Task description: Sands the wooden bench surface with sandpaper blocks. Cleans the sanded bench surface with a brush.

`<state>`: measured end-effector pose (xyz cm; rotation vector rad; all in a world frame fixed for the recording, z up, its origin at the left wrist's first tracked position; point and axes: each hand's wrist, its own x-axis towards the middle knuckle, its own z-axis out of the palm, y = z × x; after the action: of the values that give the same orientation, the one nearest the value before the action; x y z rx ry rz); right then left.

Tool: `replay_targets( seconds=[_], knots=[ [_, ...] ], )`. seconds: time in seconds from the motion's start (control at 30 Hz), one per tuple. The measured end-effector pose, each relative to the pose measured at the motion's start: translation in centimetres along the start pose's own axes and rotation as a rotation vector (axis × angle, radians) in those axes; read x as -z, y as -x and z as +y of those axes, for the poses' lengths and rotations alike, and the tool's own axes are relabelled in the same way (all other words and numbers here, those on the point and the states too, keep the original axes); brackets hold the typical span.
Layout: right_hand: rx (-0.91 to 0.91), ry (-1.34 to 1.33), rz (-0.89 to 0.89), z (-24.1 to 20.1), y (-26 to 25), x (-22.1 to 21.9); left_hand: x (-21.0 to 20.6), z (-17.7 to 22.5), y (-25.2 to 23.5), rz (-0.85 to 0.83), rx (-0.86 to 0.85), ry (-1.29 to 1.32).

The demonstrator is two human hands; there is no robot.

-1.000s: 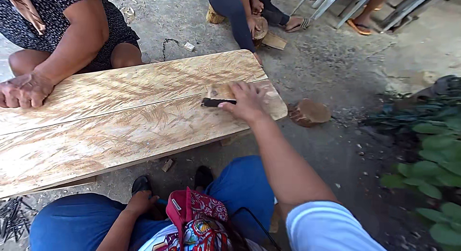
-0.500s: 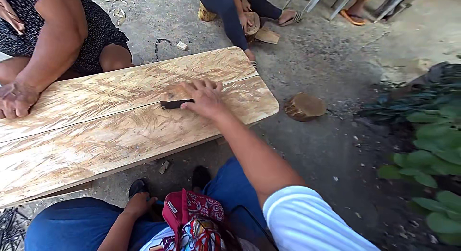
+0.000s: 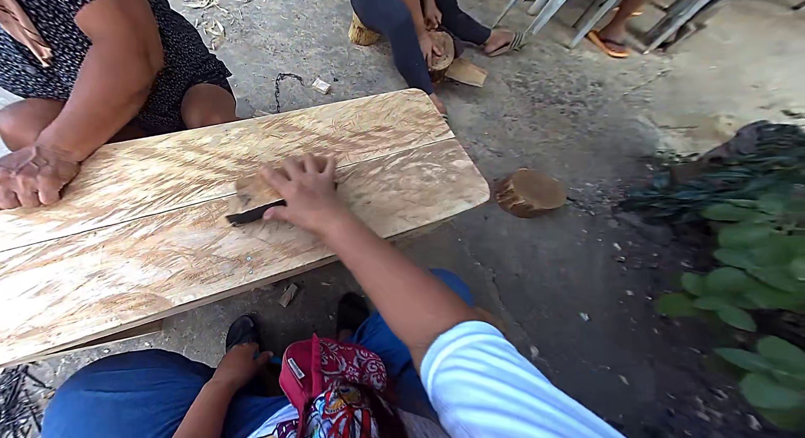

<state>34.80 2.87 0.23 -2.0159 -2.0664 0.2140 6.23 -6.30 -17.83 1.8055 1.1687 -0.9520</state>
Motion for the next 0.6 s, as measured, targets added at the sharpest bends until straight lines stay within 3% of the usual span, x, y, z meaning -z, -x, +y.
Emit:
replay_targets(
  seconds=[0.1, 0.2, 0.3, 0.5, 0.6],
  knots=[
    [0.075, -0.025, -0.129, -5.0, -1.2, -0.5, 0.2, 0.7, 0.0, -0.003, 0.013, -0.009],
    [0.022, -0.039, -0.175, -3.4, -0.6, 0.8, 0.4, 1.2, 0.1, 0.004, 0.010, -0.027],
    [-0.122, -0.030, -0.103, 3.2, 1.4, 3.1, 0.3, 1.4, -0.3, -0.006, 0.013, -0.059],
    [-0.479, 0.051, 0.019, 20.6, 7.0, 7.2, -0.4, 0.3, -0.3, -0.014, 0.036, -0.016],
    [-0.543, 0.066, 0.011, 22.4, 7.4, 7.5, -0.5, -0.1, 0.4, 0.000, 0.039, 0.035]
  ],
)
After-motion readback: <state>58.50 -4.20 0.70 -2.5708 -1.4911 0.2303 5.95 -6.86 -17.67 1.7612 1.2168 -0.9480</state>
